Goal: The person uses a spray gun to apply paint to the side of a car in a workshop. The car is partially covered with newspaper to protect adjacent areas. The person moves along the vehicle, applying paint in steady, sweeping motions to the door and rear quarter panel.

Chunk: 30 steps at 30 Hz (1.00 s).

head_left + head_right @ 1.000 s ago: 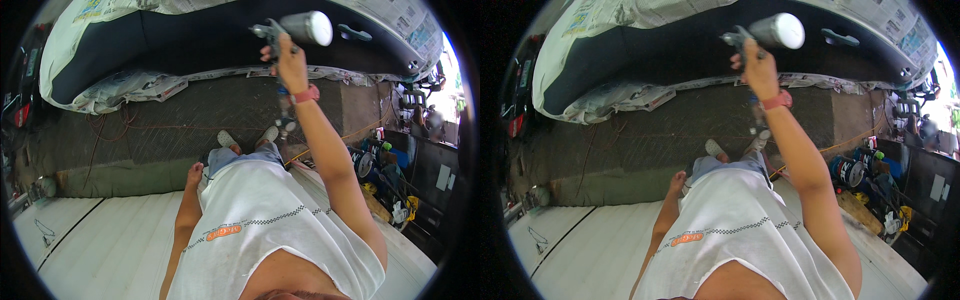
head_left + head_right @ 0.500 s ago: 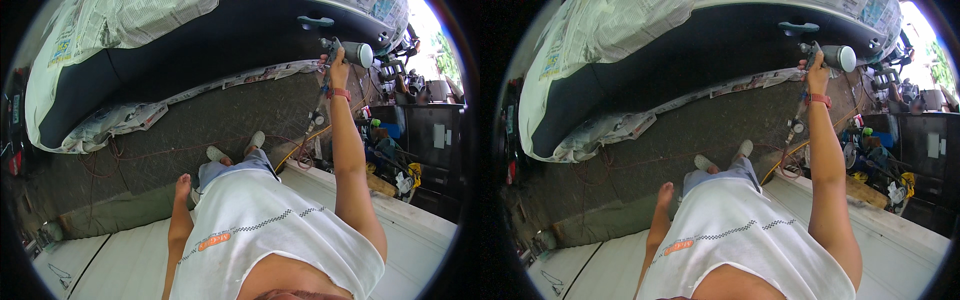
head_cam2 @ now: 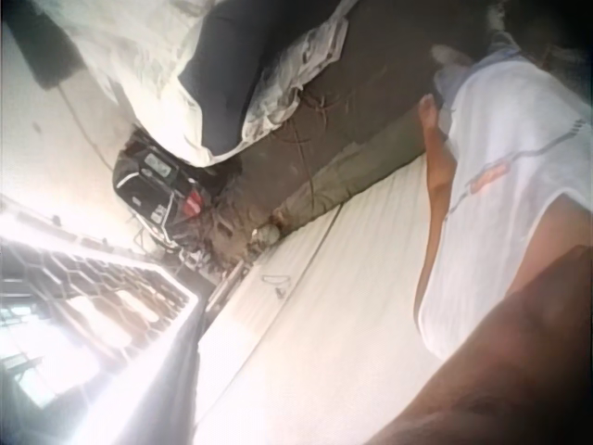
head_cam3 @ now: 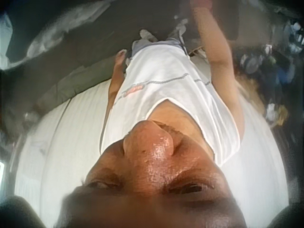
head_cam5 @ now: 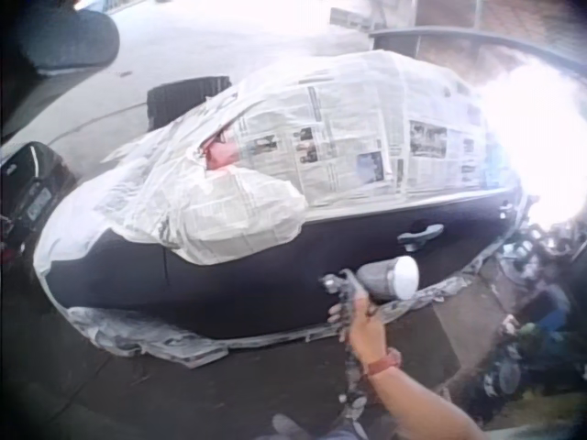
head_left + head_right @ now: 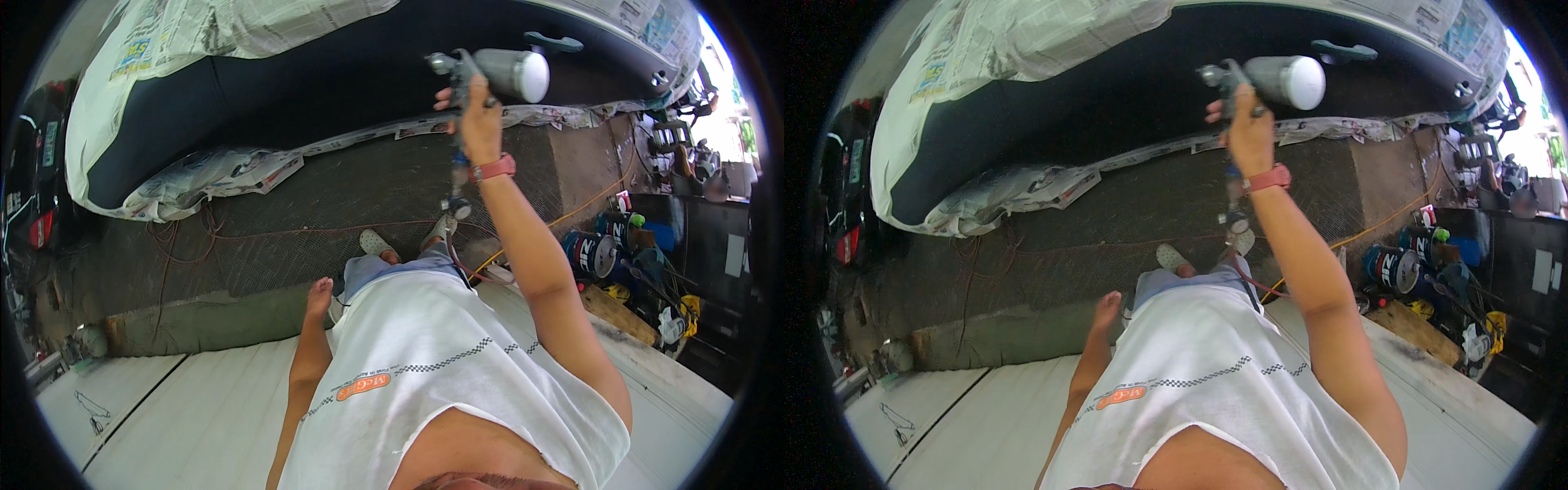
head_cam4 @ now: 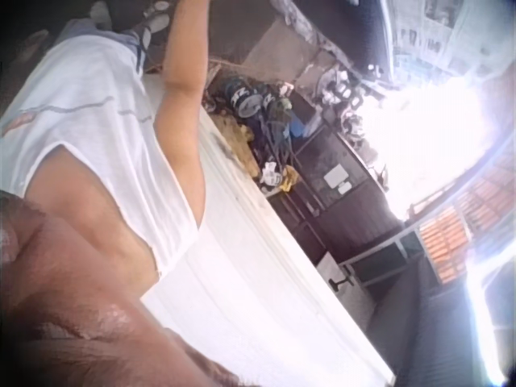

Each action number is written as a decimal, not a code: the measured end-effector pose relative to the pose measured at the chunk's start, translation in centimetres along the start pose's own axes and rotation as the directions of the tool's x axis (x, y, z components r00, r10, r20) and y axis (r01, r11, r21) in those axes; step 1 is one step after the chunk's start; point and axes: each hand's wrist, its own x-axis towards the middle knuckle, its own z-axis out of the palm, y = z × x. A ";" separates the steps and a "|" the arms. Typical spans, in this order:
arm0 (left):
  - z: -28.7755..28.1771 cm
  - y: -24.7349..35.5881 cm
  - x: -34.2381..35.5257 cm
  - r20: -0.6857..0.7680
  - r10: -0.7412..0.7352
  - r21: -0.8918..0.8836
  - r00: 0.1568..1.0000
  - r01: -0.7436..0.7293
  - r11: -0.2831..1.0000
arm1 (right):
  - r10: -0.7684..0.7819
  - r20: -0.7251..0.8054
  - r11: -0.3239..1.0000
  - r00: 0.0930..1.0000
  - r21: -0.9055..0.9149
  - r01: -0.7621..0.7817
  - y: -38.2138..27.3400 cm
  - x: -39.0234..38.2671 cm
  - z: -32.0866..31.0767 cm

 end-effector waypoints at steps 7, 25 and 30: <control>0.0 3.8 -4.2 -0.073 -0.060 -0.019 0.996 0.059 0.998 | -0.053 0.272 0.996 0.961 0.089 0.029 3.1 -3.9 12.7; 0.3 1.6 -2.5 0.174 -0.033 0.024 0.984 0.029 0.999 | 0.074 0.185 0.996 0.980 -0.060 -0.064 4.6 -0.3 2.5; 0.4 2.6 0.2 0.100 -0.097 0.077 0.990 0.090 0.993 | 0.081 -0.150 0.991 0.985 -0.089 -0.095 3.7 2.6 -11.9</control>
